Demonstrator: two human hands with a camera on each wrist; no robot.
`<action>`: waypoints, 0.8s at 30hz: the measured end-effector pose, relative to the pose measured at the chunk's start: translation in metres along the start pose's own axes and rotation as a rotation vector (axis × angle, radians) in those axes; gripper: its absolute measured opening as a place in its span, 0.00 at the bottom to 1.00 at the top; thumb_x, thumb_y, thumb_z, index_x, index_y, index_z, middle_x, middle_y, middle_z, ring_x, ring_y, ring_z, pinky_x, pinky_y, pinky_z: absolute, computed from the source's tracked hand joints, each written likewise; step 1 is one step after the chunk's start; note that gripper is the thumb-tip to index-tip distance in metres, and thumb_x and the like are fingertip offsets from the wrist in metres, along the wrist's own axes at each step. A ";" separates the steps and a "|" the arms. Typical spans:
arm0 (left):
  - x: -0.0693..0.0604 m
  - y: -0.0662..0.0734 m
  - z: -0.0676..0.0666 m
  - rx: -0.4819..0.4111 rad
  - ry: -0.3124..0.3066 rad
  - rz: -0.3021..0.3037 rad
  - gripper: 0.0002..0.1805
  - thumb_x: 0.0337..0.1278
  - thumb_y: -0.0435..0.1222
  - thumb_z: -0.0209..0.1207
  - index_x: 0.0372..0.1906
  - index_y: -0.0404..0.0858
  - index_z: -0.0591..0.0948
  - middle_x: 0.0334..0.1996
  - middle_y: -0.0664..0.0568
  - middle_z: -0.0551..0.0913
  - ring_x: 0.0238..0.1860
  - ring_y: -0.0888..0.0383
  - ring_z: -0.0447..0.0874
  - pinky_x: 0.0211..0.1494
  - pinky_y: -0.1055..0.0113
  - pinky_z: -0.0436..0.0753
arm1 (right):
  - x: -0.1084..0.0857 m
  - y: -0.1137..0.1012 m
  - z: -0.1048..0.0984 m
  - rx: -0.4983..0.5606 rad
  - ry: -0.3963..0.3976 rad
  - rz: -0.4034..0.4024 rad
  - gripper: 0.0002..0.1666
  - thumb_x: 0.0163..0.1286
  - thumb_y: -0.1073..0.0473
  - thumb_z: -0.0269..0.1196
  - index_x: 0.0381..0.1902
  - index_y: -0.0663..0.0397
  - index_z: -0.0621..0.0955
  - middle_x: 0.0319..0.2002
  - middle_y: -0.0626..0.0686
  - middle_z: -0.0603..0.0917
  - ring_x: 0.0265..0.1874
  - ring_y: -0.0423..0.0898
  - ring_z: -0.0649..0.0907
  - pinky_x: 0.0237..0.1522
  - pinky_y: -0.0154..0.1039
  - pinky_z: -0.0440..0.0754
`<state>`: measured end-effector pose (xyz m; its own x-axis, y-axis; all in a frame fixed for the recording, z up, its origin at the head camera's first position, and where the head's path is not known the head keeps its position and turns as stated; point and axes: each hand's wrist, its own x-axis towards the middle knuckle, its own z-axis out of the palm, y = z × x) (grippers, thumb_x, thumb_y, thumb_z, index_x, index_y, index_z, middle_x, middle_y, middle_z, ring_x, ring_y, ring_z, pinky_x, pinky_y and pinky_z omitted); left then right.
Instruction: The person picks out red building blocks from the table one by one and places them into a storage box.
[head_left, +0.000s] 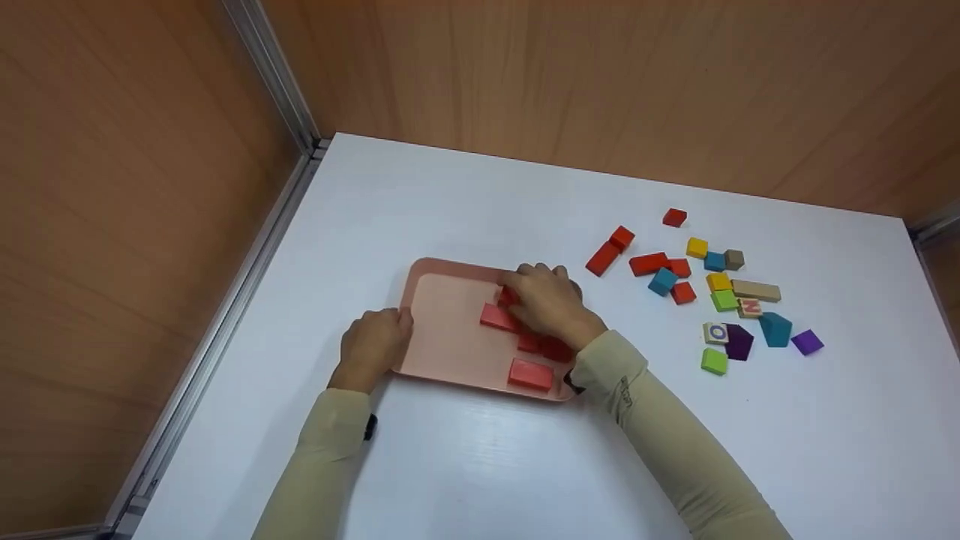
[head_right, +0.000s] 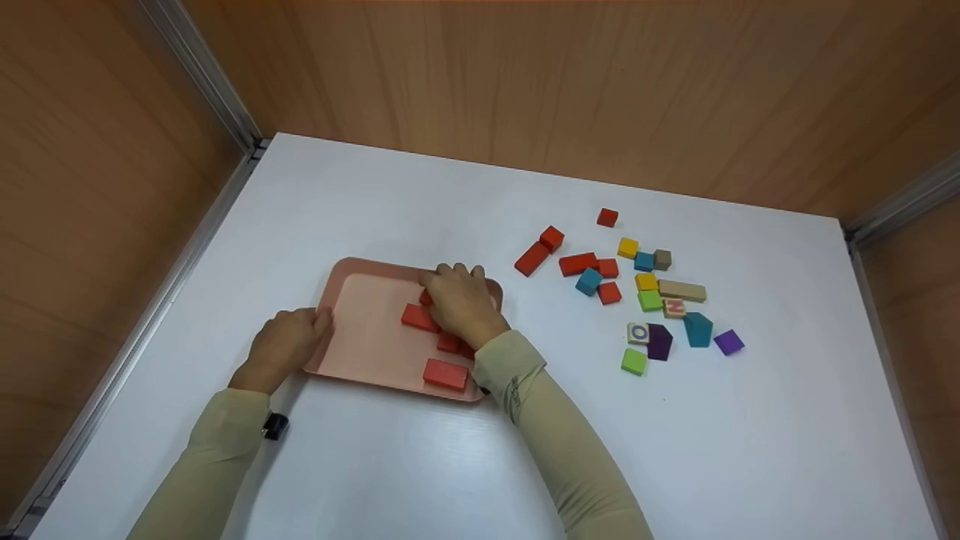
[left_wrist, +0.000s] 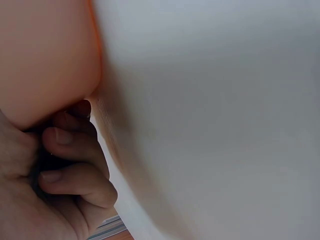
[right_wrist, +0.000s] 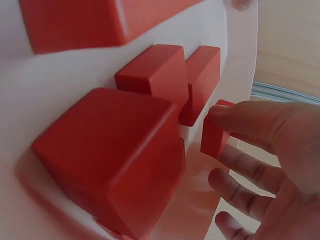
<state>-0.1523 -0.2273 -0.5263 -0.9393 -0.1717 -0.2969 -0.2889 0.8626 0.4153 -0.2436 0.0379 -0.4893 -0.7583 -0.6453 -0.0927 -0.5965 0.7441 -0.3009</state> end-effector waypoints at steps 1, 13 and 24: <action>0.000 0.000 0.000 -0.002 -0.002 -0.004 0.28 0.77 0.49 0.38 0.28 0.37 0.80 0.25 0.44 0.80 0.25 0.49 0.77 0.30 0.54 0.76 | 0.000 0.000 0.001 0.002 -0.006 0.001 0.25 0.67 0.56 0.68 0.62 0.45 0.79 0.48 0.53 0.82 0.46 0.53 0.79 0.50 0.54 0.70; 0.000 0.004 -0.002 0.012 -0.001 -0.019 0.28 0.77 0.49 0.39 0.28 0.37 0.80 0.25 0.44 0.80 0.26 0.49 0.76 0.31 0.55 0.76 | 0.003 0.002 -0.002 -0.001 -0.023 0.010 0.21 0.68 0.55 0.67 0.59 0.47 0.82 0.47 0.52 0.84 0.45 0.52 0.79 0.50 0.53 0.71; -0.002 0.003 -0.002 0.015 -0.010 0.006 0.29 0.78 0.48 0.38 0.29 0.36 0.81 0.22 0.46 0.79 0.24 0.50 0.77 0.28 0.56 0.76 | -0.003 0.017 -0.022 0.066 0.089 0.023 0.20 0.69 0.53 0.67 0.57 0.52 0.83 0.46 0.53 0.85 0.45 0.52 0.80 0.50 0.54 0.73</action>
<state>-0.1515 -0.2257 -0.5231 -0.9391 -0.1617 -0.3032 -0.2803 0.8708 0.4038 -0.2573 0.0562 -0.4736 -0.7938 -0.6080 -0.0167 -0.5621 0.7438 -0.3615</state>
